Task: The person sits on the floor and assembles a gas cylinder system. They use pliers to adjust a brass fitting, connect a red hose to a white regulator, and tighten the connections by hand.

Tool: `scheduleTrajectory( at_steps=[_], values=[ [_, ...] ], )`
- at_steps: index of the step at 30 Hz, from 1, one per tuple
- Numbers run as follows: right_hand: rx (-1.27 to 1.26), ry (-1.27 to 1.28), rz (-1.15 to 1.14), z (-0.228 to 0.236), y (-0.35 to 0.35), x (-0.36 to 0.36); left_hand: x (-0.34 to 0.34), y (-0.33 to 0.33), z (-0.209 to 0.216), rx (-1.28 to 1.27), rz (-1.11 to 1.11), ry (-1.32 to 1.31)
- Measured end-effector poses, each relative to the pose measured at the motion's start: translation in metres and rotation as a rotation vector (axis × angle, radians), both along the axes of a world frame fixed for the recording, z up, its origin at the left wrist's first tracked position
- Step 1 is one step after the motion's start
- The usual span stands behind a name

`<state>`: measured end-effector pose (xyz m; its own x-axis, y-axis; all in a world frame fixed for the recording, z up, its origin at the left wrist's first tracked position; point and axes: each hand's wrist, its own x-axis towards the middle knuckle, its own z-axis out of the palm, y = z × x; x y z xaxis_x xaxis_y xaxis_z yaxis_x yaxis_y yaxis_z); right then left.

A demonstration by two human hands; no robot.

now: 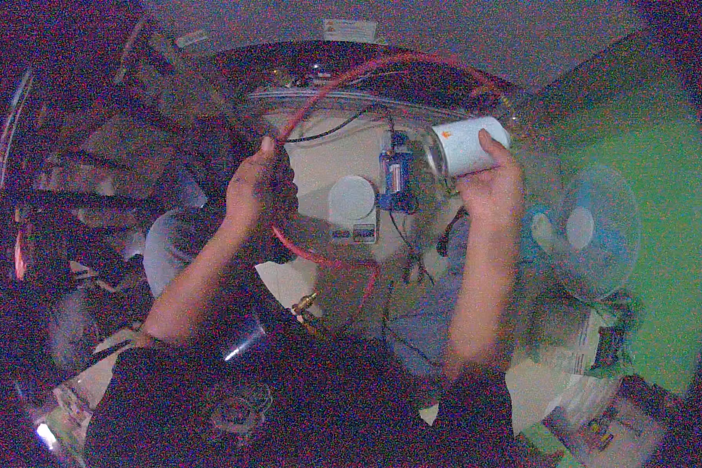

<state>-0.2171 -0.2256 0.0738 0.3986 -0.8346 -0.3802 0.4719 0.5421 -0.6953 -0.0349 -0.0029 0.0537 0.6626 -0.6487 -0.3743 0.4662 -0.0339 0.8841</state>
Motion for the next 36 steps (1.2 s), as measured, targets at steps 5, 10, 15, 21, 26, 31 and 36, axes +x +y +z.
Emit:
scheduleTrajectory(
  at_steps=[5, 10, 15, 21, 26, 31, 36],
  values=[
    [-0.043, 0.049, 0.078, -0.014, 0.007, -0.005, 0.007, 0.002, -0.019, 0.294, -0.061, -0.053],
    [-0.401, 0.368, 0.198, -0.035, 0.018, -0.001, 0.027, 0.008, -0.03, 0.453, 0.054, -0.941],
    [-0.812, 0.731, 0.683, -0.063, 0.056, 0.003, 0.017, -0.005, -0.031, 0.279, -0.298, -1.249],
    [-0.823, 0.655, 0.867, -0.096, 0.088, 0.007, -0.004, -0.019, -0.032, 0.206, -0.651, -0.806],
    [-0.865, 0.64, 0.893, -0.098, 0.087, 0.009, 0.0, -0.017, -0.037, 0.17, -0.585, -0.847],
    [-0.822, 0.651, 0.933, -0.087, 0.093, 0.014, 0.0, -0.018, -0.033, 0.247, -0.494, -1.064],
    [-0.847, 0.741, 0.902, -0.075, 0.098, 0.019, -0.003, -0.016, -0.027, 0.278, -0.454, -1.125]
  ],
)
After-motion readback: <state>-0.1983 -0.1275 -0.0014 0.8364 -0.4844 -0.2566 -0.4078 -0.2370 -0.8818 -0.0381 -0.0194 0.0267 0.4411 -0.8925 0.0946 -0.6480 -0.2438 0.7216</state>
